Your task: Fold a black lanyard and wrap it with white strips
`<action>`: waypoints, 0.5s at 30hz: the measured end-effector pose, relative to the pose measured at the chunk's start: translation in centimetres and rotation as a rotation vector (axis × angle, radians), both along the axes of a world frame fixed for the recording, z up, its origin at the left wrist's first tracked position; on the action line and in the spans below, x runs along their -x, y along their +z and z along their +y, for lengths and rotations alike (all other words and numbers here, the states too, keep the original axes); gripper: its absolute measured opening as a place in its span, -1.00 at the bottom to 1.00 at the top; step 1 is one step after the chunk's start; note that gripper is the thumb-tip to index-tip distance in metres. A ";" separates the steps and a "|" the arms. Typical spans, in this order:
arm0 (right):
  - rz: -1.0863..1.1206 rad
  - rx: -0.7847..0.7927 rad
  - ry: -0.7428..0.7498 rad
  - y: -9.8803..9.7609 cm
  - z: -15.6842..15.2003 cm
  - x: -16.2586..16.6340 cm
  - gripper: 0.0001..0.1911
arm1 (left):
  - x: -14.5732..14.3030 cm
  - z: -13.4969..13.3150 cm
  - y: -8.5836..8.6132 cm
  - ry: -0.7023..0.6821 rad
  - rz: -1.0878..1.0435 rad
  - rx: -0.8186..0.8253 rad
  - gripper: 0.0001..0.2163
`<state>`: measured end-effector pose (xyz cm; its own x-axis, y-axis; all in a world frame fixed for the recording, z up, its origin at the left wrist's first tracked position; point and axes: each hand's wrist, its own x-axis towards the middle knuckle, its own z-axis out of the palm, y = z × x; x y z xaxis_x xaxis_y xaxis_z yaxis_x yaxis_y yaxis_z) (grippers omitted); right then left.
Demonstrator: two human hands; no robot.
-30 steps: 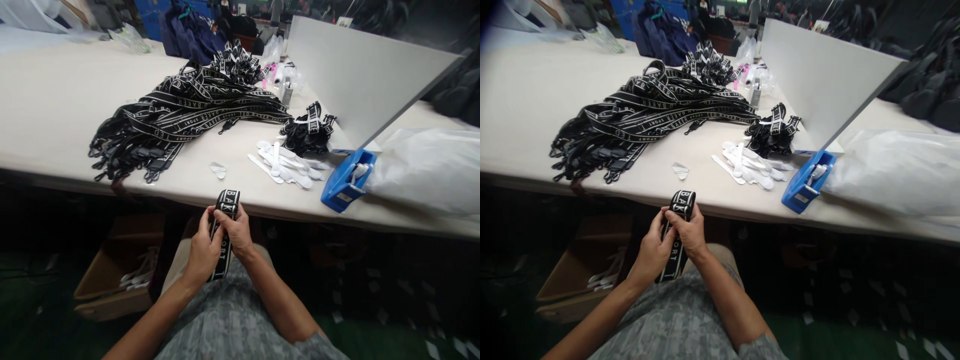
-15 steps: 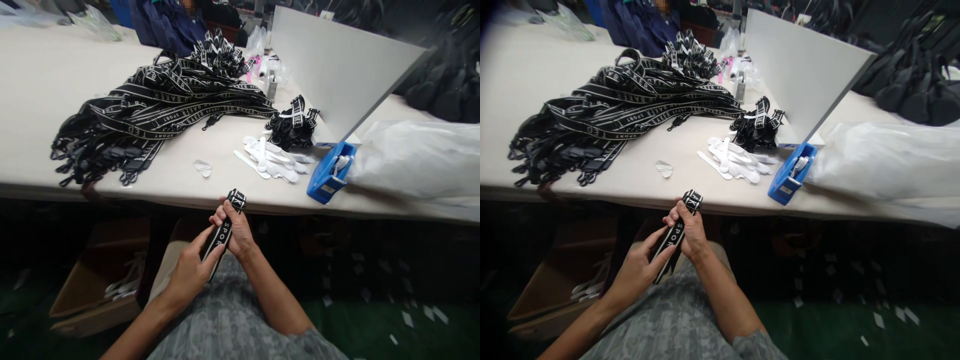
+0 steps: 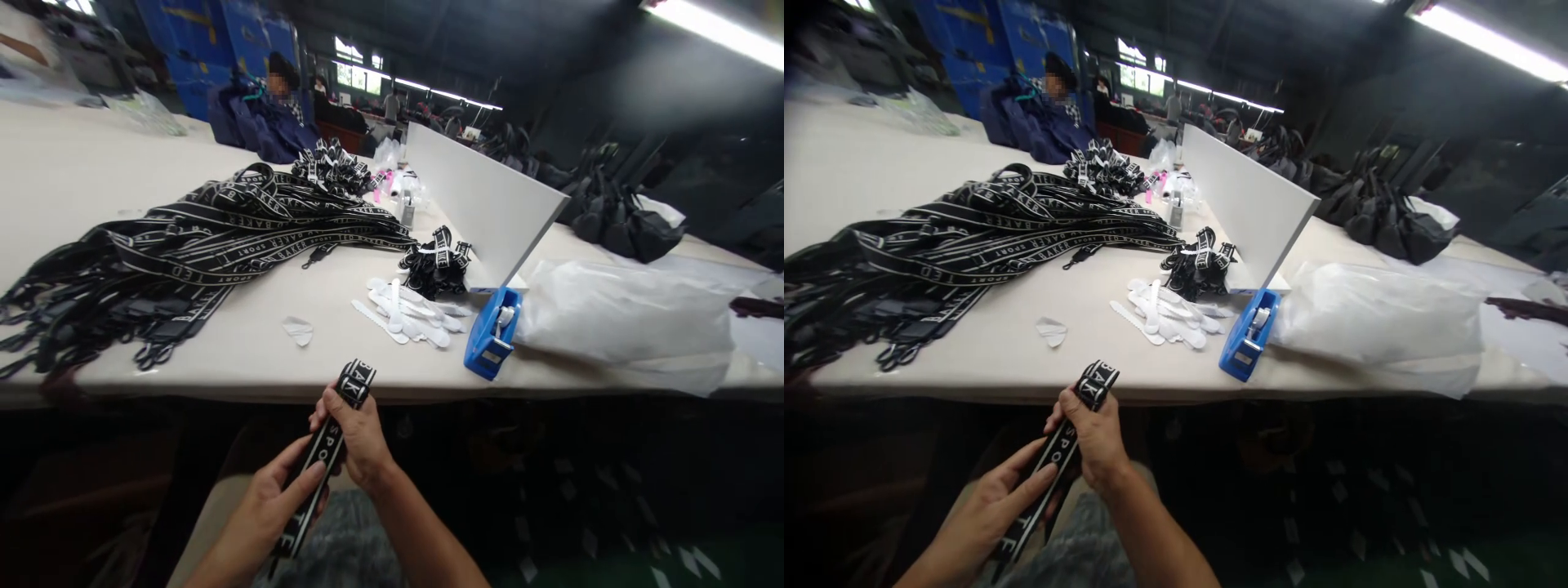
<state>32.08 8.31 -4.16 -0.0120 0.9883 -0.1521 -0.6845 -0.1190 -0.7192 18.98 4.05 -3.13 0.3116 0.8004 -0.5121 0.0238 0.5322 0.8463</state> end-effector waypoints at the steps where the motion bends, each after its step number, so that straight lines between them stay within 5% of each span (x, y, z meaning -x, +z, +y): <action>1: -0.036 0.002 0.102 -0.2 0.1 -0.8 -0.55 | 0.1 -0.3 -0.3 0.020 0.025 -0.010 -0.45; 4: -0.374 -0.132 0.253 0.2 2.0 -4.2 -0.38 | 1.7 -0.9 -1.1 0.100 0.088 -0.034 -0.55; 9: -1.505 -0.129 -0.105 2.2 9.8 -8.8 -0.64 | 5.5 -0.5 -2.2 0.184 0.182 -0.095 -0.47; 15: -1.863 0.073 0.062 2.7 15.4 -9.2 -0.77 | 6.2 -0.8 -2.2 0.278 0.170 -0.140 -0.48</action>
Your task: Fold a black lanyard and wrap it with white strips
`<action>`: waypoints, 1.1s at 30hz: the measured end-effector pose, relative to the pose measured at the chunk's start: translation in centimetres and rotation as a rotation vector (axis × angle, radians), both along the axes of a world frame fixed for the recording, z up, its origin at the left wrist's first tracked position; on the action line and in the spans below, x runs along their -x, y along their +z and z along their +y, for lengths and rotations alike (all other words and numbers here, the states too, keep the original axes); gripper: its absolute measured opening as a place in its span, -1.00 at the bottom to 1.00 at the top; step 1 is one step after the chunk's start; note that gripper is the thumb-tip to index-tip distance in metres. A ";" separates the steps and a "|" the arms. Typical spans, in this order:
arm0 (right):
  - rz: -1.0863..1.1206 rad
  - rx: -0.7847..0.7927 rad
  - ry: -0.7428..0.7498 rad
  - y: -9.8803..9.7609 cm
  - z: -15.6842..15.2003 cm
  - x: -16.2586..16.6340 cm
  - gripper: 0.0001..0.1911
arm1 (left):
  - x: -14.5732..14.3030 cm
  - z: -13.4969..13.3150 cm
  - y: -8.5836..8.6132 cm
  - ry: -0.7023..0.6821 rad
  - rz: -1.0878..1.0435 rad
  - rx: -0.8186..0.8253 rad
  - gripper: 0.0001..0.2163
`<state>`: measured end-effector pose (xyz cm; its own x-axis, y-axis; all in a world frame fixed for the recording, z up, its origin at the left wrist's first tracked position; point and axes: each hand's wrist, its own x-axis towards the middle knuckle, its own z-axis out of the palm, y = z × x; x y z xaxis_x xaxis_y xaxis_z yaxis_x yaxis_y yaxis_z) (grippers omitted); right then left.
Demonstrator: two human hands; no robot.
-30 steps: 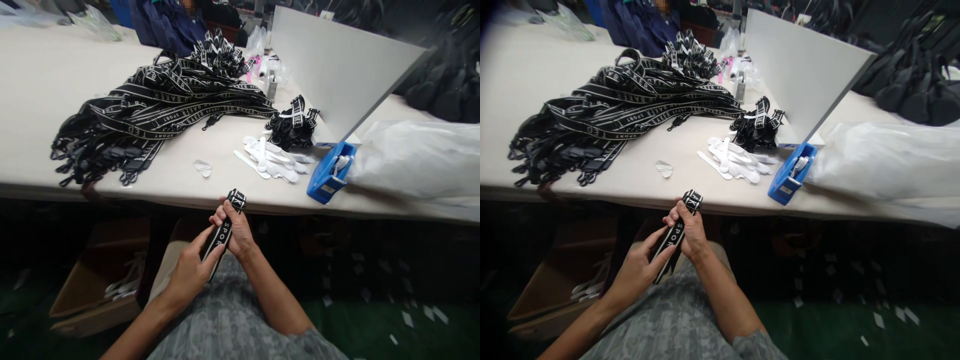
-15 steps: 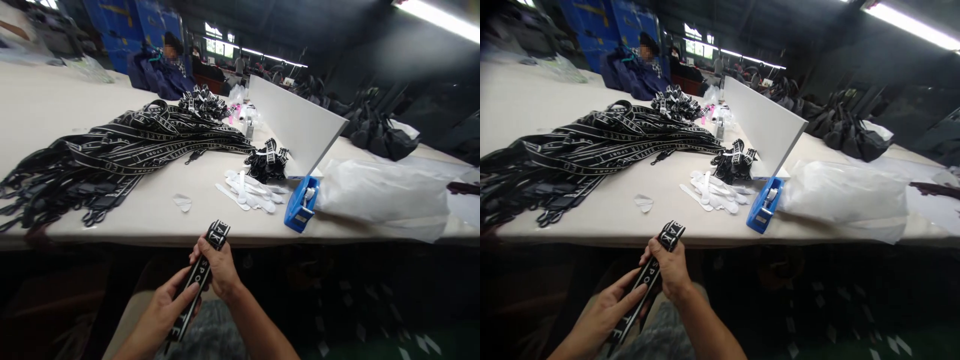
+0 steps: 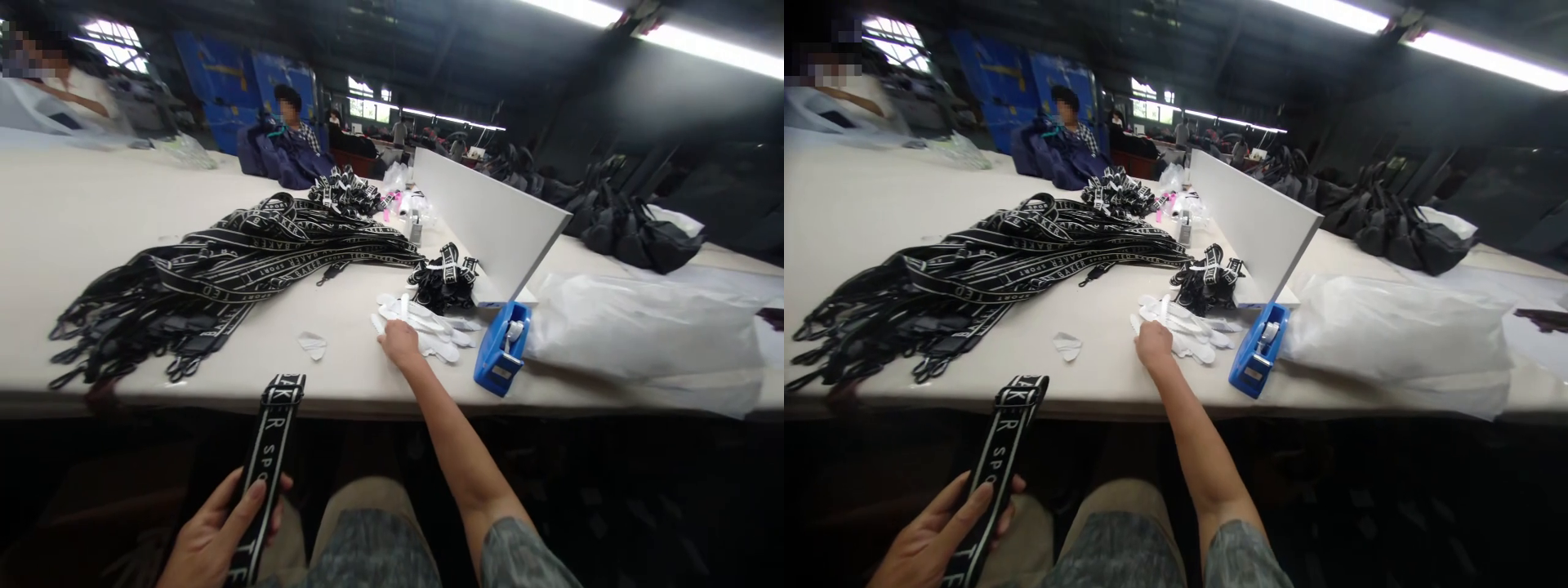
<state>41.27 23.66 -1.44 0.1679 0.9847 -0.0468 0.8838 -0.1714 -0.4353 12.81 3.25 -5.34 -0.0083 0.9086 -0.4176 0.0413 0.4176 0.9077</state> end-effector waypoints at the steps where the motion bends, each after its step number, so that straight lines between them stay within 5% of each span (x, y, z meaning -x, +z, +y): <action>1: -0.029 0.031 0.009 0.0 0.2 0.0 -0.77 | -0.2 -0.1 0.0 -0.001 -0.008 0.000 -0.47; 9: -0.066 0.186 0.079 1.3 0.3 -0.7 -0.71 | -1.4 -0.3 -0.1 -0.007 -0.006 -0.037 -0.49; 14: 0.145 0.123 0.129 0.6 0.0 -2.1 -0.90 | -1.7 -0.7 0.8 0.019 0.013 -0.055 -0.54; 19: 0.567 -0.143 0.046 -0.3 -2.4 -1.6 -0.91 | -1.2 -0.1 0.9 0.029 -0.021 -0.035 -0.51; 22: 0.942 -0.233 0.018 -0.3 -5.3 0.7 -0.67 | -1.3 1.0 2.1 0.071 -0.099 -0.071 -0.51; 28: 1.529 -0.199 -0.150 -1.2 -11.5 5.9 -0.64 | -2.9 2.6 6.5 0.133 -0.227 -0.256 -0.64; 33: 1.732 -0.145 -0.248 -2.2 -14.5 8.7 -0.64 | -3.5 2.0 7.2 -0.110 -0.114 -0.315 -0.70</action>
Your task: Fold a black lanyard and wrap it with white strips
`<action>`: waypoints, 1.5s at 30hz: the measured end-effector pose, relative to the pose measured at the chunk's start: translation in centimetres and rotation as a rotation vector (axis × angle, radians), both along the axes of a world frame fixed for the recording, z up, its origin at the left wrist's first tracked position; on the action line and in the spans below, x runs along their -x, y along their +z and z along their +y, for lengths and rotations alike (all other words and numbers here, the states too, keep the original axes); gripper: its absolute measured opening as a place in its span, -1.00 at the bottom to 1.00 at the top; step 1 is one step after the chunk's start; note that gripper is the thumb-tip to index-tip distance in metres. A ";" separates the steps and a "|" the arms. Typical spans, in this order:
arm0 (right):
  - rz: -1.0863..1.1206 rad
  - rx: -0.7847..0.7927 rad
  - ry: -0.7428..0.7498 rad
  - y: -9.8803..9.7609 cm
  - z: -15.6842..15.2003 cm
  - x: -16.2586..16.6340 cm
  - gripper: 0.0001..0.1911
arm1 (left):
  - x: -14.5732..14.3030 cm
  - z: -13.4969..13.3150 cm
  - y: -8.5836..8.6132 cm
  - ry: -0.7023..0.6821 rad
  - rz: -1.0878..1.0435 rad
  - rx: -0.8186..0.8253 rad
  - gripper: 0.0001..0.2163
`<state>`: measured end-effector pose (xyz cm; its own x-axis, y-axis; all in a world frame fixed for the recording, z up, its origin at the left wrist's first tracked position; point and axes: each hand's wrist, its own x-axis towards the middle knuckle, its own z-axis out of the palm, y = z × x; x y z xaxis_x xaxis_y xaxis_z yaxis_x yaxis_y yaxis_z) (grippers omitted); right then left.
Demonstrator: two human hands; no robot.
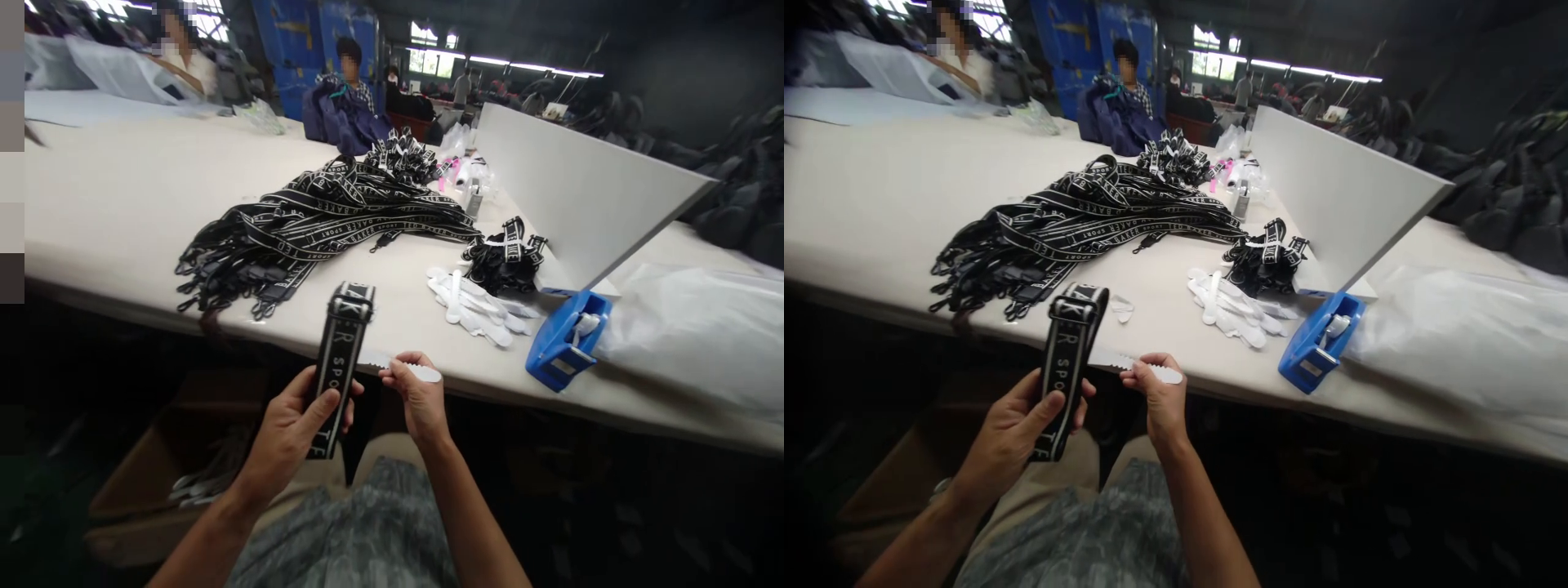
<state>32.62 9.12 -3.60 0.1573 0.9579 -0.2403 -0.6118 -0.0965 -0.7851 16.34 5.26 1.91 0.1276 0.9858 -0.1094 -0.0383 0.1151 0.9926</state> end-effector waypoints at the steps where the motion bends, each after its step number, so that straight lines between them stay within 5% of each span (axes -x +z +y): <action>1: 0.012 -0.005 0.004 0.1 -0.4 0.5 -0.66 | -0.2 -0.1 -0.3 -0.052 0.042 0.017 -0.67; 7: 0.090 0.044 0.096 0.8 -2.0 2.0 -0.70 | -1.0 -0.6 -3.0 -0.084 0.001 0.144 -0.52; 13: 0.044 0.019 0.201 -0.3 -2.7 1.7 -0.68 | 0.3 -0.9 -3.3 -0.134 0.047 0.191 -0.59; 22: -0.714 -0.230 -0.052 -0.5 -5.1 1.3 -0.87 | 0.6 -0.8 -3.3 -0.088 0.126 0.207 -0.59; 30: -0.253 -0.209 0.469 -1.5 -5.2 0.3 -0.60 | 1.7 -0.3 -2.4 -0.102 0.180 0.267 -0.60; 33: -0.602 -0.313 0.430 -2.5 -5.9 -0.1 -0.86 | 2.4 -0.8 -3.4 -0.204 0.235 0.316 -0.59; 38: -1.163 -0.603 0.298 -3.1 -8.0 -0.2 -0.79 | 2.7 -2.4 -6.3 -0.349 0.351 0.315 -0.57; 45: -0.739 -0.318 0.425 -3.4 -9.1 -0.5 -0.86 | 2.0 -3.2 -7.5 -0.467 0.482 0.156 -0.68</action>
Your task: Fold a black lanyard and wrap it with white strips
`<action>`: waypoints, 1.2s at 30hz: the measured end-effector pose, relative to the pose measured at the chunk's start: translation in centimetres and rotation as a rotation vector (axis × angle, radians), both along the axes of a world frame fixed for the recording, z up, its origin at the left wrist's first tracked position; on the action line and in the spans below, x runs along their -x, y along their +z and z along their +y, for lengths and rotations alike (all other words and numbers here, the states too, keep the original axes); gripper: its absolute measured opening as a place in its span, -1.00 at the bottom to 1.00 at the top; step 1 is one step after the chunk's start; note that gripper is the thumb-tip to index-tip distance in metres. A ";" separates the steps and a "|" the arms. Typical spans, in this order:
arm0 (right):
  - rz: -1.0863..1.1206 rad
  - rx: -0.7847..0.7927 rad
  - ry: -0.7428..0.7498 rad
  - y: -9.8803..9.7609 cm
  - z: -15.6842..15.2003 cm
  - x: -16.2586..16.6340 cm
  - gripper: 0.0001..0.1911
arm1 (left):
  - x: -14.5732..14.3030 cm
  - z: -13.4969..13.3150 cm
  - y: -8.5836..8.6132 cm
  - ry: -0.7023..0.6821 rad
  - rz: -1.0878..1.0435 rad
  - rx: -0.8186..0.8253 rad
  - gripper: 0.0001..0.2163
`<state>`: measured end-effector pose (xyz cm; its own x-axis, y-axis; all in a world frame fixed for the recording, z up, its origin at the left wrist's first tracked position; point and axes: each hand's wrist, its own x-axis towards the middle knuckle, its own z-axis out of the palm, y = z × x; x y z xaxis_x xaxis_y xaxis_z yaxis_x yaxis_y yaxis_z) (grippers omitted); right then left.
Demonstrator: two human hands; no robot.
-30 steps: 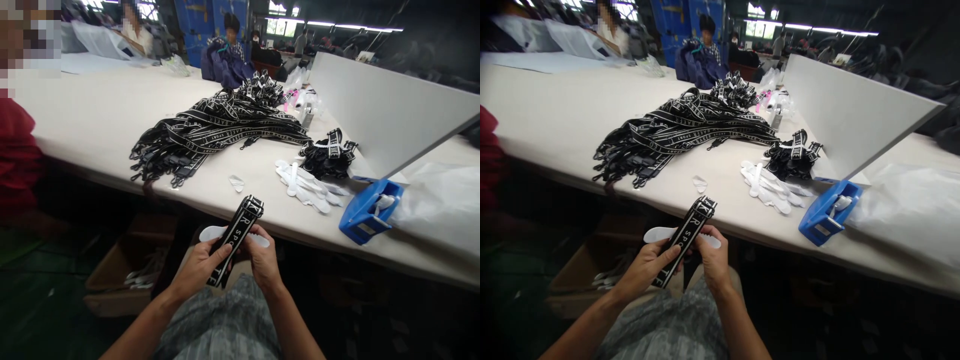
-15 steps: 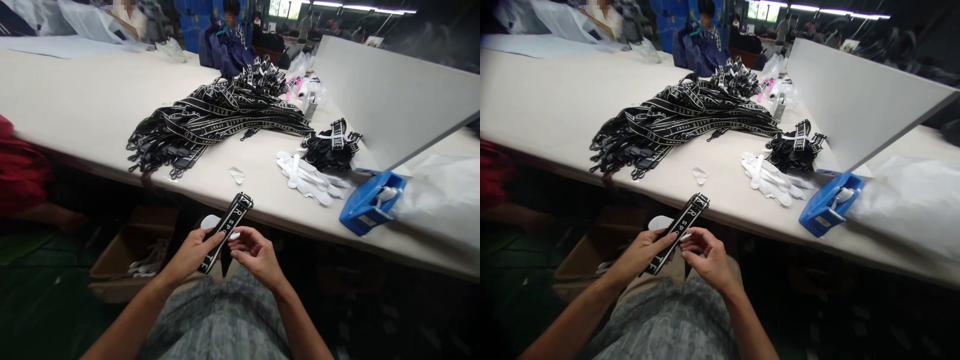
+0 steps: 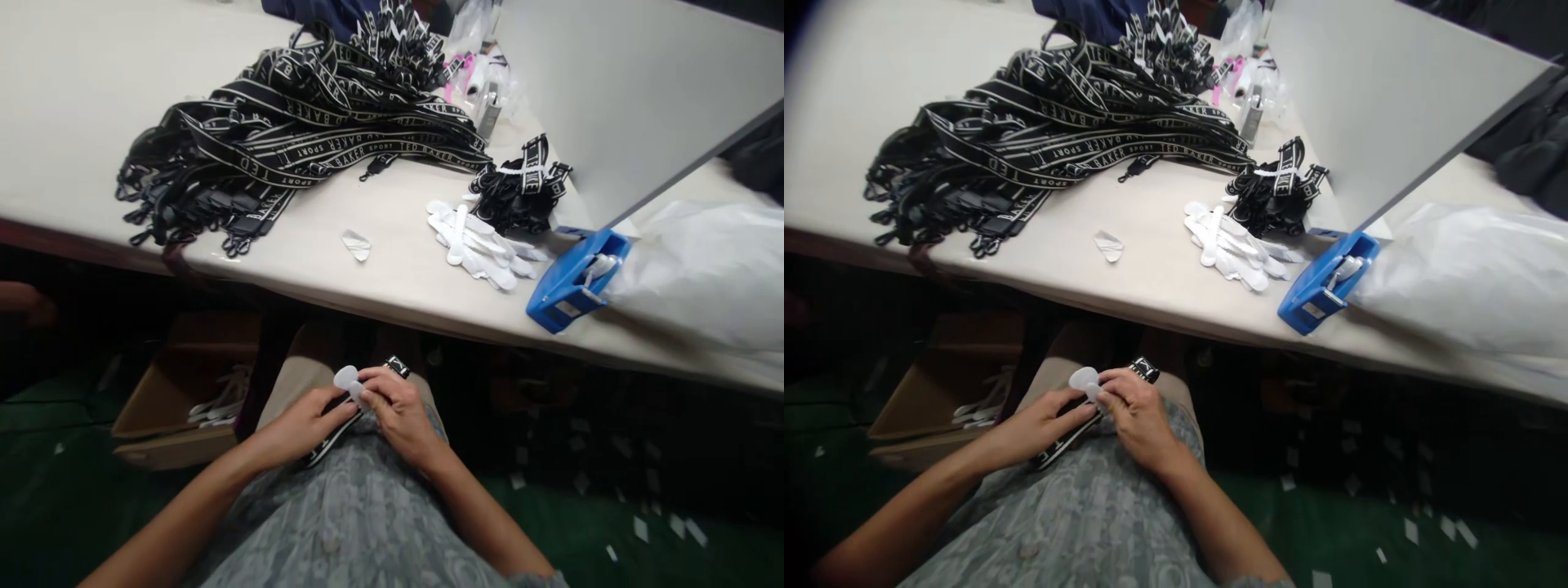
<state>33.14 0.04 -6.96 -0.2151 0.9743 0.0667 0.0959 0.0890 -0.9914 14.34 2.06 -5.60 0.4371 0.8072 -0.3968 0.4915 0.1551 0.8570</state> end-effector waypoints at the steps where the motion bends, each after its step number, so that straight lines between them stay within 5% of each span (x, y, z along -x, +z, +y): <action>1: 0.046 0.032 -0.020 -0.1 0.0 -0.1 -0.87 | -0.2 -0.1 0.0 -0.023 -0.003 0.007 -0.65; 8: 0.116 0.136 -0.031 -1.4 -0.5 -0.4 -0.87 | -0.9 -1.1 0.1 -0.038 -0.064 0.050 -0.55; 20: 0.164 0.219 -0.189 -2.5 -1.9 0.2 -0.89 | -1.0 -0.6 -0.9 0.045 0.031 -0.222 -0.78; 31: 0.208 0.544 -0.265 -4.7 -1.8 1.0 -0.70 | -2.0 0.0 -1.1 0.198 -0.003 -0.067 -0.73; 36: 0.290 0.579 -0.275 -5.1 -1.3 1.1 -0.69 | -1.6 -0.2 -2.2 0.094 0.017 -0.210 -0.77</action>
